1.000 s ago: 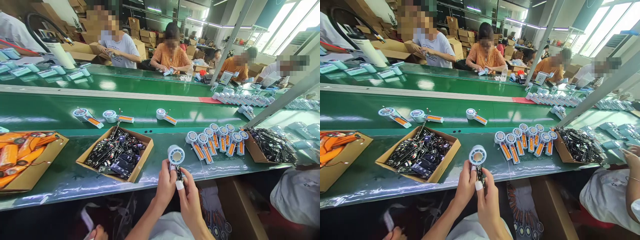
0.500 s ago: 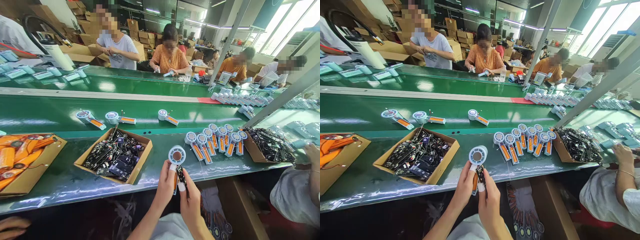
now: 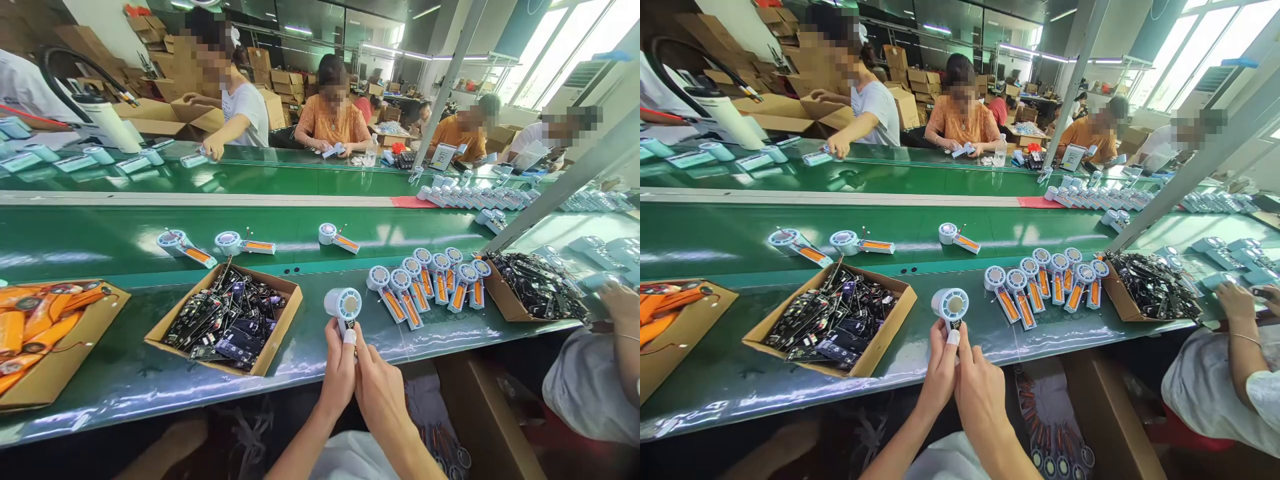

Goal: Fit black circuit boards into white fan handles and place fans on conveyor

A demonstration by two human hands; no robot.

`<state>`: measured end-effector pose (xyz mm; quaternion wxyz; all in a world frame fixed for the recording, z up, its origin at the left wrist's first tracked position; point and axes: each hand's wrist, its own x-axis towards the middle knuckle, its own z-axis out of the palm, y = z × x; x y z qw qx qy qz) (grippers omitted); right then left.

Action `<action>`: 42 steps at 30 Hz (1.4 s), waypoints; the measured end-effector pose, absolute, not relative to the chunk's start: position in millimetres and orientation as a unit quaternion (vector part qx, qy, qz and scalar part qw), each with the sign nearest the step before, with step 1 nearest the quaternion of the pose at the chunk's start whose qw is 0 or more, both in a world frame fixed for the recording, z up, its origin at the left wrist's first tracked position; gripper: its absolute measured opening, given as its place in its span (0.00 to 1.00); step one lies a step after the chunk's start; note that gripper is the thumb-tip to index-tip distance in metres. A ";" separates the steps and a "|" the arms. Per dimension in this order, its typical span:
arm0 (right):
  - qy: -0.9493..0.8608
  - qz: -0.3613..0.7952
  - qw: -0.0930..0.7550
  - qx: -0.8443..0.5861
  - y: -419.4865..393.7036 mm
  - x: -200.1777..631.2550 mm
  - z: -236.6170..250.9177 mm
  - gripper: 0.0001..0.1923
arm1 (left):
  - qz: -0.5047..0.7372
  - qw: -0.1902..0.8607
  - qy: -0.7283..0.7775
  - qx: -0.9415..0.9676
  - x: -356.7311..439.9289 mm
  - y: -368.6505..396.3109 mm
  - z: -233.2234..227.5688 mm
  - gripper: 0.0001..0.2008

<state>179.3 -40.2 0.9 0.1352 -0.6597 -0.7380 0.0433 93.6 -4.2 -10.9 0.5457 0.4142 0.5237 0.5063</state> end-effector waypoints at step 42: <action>-0.759 0.079 0.009 -0.647 22.3 168.9 -6.5 0.35 | 0.176 0.346 0.649 0.654 52.6 57.6 39.7 0.15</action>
